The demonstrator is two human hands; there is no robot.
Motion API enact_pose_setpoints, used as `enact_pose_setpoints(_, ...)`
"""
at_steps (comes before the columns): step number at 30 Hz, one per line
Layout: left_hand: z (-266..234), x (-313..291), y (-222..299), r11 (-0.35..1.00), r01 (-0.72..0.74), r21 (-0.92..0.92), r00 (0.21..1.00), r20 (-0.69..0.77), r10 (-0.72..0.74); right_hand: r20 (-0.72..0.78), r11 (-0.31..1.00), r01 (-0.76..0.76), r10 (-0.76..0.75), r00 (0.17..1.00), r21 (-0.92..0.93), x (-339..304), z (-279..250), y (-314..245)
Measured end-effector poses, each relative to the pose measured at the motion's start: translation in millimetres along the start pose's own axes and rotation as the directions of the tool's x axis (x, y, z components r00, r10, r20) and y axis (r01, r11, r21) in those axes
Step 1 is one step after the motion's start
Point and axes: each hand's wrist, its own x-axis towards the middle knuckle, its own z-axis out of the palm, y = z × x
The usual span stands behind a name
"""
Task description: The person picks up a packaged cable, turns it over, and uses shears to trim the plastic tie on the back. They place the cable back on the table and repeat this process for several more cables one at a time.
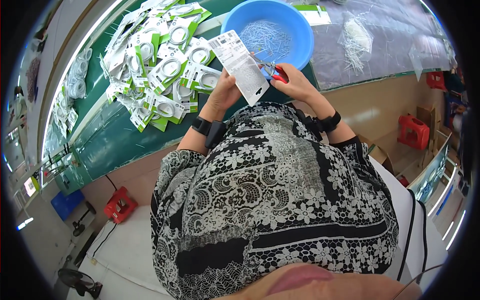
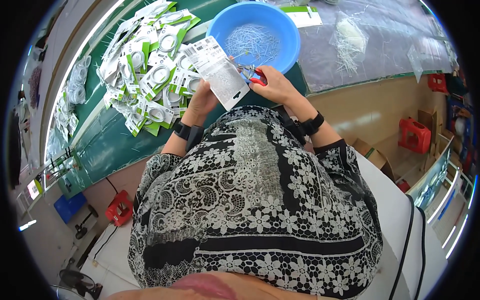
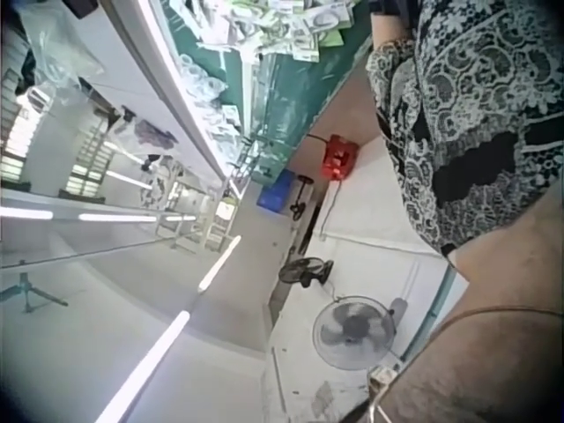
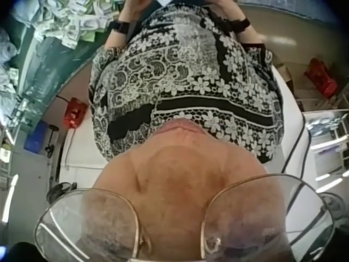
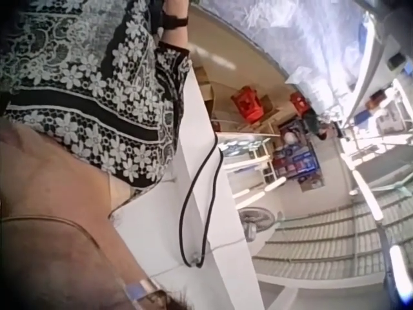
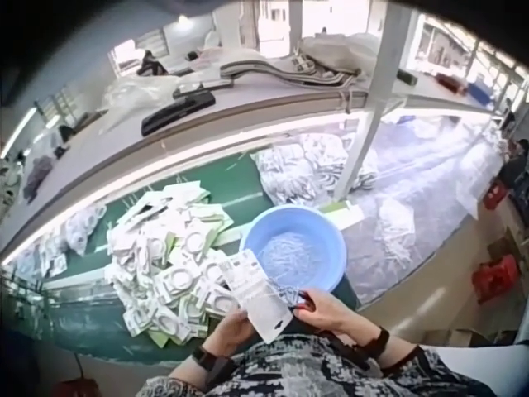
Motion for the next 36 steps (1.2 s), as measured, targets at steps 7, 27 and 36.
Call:
enact_pose_setpoints(7,1,3,1,0.993,-0.051,0.105,0.998,-0.024,0.054,0.068,0.988,-0.050,0.040,0.997,0.146,-8,-6,3)
enact_pose_setpoints(27,5,3,12,0.943,0.137,0.304,0.988,0.021,-0.151,-0.120,0.785,0.229,-0.196,0.973,0.576,43,-7,-24)
enact_pose_setpoints(36,14,3,8,0.925,0.079,0.372,0.996,-0.072,-0.056,-0.161,0.749,0.269,-0.216,0.963,0.605,44,-1,-29)
